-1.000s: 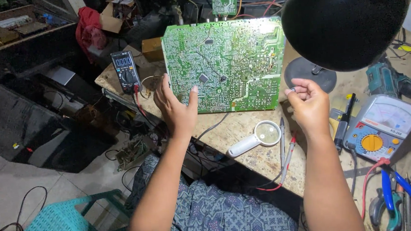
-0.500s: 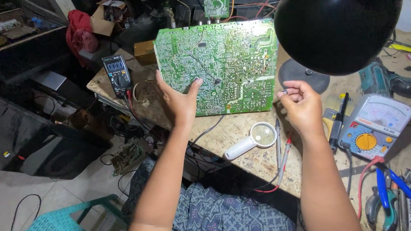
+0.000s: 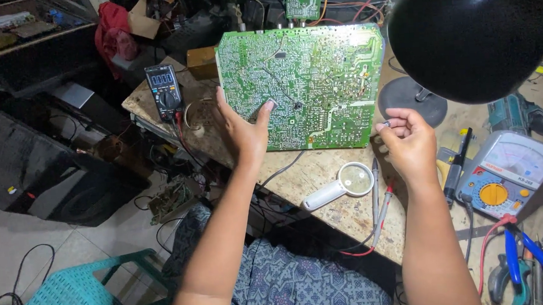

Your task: The person uses multimeter probes to test a small electronic component and then inspects a large green circuit board using a magnifying glass. The person holds the probes against the component and later moves the magnifying glass over the board's surface to view the details.

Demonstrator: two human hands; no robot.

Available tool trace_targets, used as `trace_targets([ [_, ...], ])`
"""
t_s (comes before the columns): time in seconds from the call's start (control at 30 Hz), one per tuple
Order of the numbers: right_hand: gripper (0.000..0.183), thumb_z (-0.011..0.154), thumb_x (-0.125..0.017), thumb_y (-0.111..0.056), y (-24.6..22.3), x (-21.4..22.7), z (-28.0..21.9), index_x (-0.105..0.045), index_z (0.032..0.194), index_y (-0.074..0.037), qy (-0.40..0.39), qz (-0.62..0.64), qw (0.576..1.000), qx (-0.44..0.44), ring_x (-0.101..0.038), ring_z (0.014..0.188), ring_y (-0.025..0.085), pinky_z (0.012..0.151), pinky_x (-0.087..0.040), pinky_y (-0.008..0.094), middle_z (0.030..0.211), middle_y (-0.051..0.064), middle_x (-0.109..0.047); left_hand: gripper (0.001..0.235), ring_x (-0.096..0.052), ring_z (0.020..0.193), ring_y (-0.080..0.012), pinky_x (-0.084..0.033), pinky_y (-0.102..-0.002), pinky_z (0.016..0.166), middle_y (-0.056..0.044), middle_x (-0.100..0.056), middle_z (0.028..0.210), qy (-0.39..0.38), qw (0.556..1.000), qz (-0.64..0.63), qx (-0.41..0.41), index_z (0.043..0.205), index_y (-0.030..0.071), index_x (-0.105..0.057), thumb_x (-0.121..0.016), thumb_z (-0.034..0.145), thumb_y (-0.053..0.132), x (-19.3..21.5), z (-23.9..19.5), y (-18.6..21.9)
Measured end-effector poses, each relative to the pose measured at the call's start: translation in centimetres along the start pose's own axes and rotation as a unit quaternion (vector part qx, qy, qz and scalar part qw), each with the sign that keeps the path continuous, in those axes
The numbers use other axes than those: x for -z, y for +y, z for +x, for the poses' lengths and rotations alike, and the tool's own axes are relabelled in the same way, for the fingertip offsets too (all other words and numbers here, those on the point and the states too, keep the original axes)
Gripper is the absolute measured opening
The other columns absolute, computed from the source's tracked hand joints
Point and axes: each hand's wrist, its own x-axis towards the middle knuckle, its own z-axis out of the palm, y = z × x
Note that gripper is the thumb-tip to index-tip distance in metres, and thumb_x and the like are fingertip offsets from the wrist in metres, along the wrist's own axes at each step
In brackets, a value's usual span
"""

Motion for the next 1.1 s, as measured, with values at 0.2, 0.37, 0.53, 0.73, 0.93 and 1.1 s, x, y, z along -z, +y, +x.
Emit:
trace_targets([
  [0.2, 0.037, 0.092, -0.078, -0.002, 0.4, 0.1, 0.1, -0.065, 0.126, 0.003, -0.014, -0.008, 1.000, -0.004, -0.066, 0.082, 0.013, 0.069, -0.059, 0.031, 0.099, 0.015, -0.068, 0.087, -0.040, 0.138, -0.0404, -0.031, -0.055, 0.118, -0.018, -0.042, 0.149, 0.126, 0.962, 0.126, -0.208, 0.156, 0.007, -0.037, -0.084, 0.088, 0.032, 1.8, -4.5, -1.0],
  [0.37, 0.034, 0.092, -0.080, -0.002, 1.3, 0.1, 0.5, -0.067, 0.123, 0.002, -0.005, -0.022, 1.000, -0.011, -0.065, 0.081, 0.010, 0.070, -0.058, 0.027, 0.099, 0.014, -0.070, 0.028, -0.058, 0.093, -0.0267, -0.045, -0.042, 0.082, 0.000, -0.056, 0.102, -0.105, 0.934, 0.121, -0.320, 0.103, 0.018, -0.070, -0.073, 0.087, 0.041, 3.4, -12.8, -1.6],
  [0.53, 0.030, 0.096, -0.078, -0.006, 0.0, 0.2, 0.1, -0.066, 0.123, -0.001, 0.009, -0.026, 1.000, -0.013, -0.064, 0.084, 0.009, 0.074, -0.057, 0.023, 0.100, 0.009, -0.068, 0.044, -0.055, 0.092, -0.0269, -0.042, -0.042, 0.080, -0.004, -0.057, 0.097, -0.241, 0.896, 0.203, -0.312, 0.108, 0.014, -0.067, -0.069, 0.086, 0.052, 5.3, -15.9, 1.2],
  [0.73, 0.025, 0.096, -0.078, -0.008, 1.2, 1.5, 1.0, -0.066, 0.118, -0.005, 0.069, 0.040, 0.997, 0.007, -0.064, 0.090, 0.007, 0.084, -0.056, 0.018, 0.097, 0.004, -0.066, 0.039, -0.054, 0.090, -0.0277, -0.041, -0.042, 0.077, -0.008, -0.060, 0.098, -0.309, 0.854, 0.298, -0.293, 0.110, 0.010, -0.065, -0.069, 0.093, 0.045, 4.0, -16.0, 1.3],
  [0.93, 0.027, 0.097, -0.077, -0.006, 0.5, 3.0, 1.1, -0.065, 0.121, -0.006, 0.105, 0.090, 0.990, 0.010, -0.065, 0.088, 0.008, 0.077, -0.056, 0.017, 0.100, 0.006, -0.065, 0.037, -0.055, 0.085, -0.0258, -0.038, -0.040, 0.076, -0.006, -0.061, 0.095, -0.291, 0.851, 0.304, -0.315, 0.108, 0.011, -0.065, -0.062, 0.098, 0.047, 3.1, -17.1, 2.3],
  [1.1, 0.026, 0.100, -0.076, -0.002, -0.8, 3.2, 0.6, -0.063, 0.123, -0.004, 0.099, 0.088, 0.991, 0.028, -0.065, 0.088, 0.009, 0.076, -0.056, 0.017, 0.103, 0.008, -0.066, 0.045, -0.053, 0.081, -0.0216, -0.037, -0.036, 0.075, -0.003, -0.062, 0.093, -0.313, 0.840, 0.336, -0.287, 0.109, 0.013, -0.067, -0.054, 0.102, 0.055, 0.1, -18.7, 3.8],
])
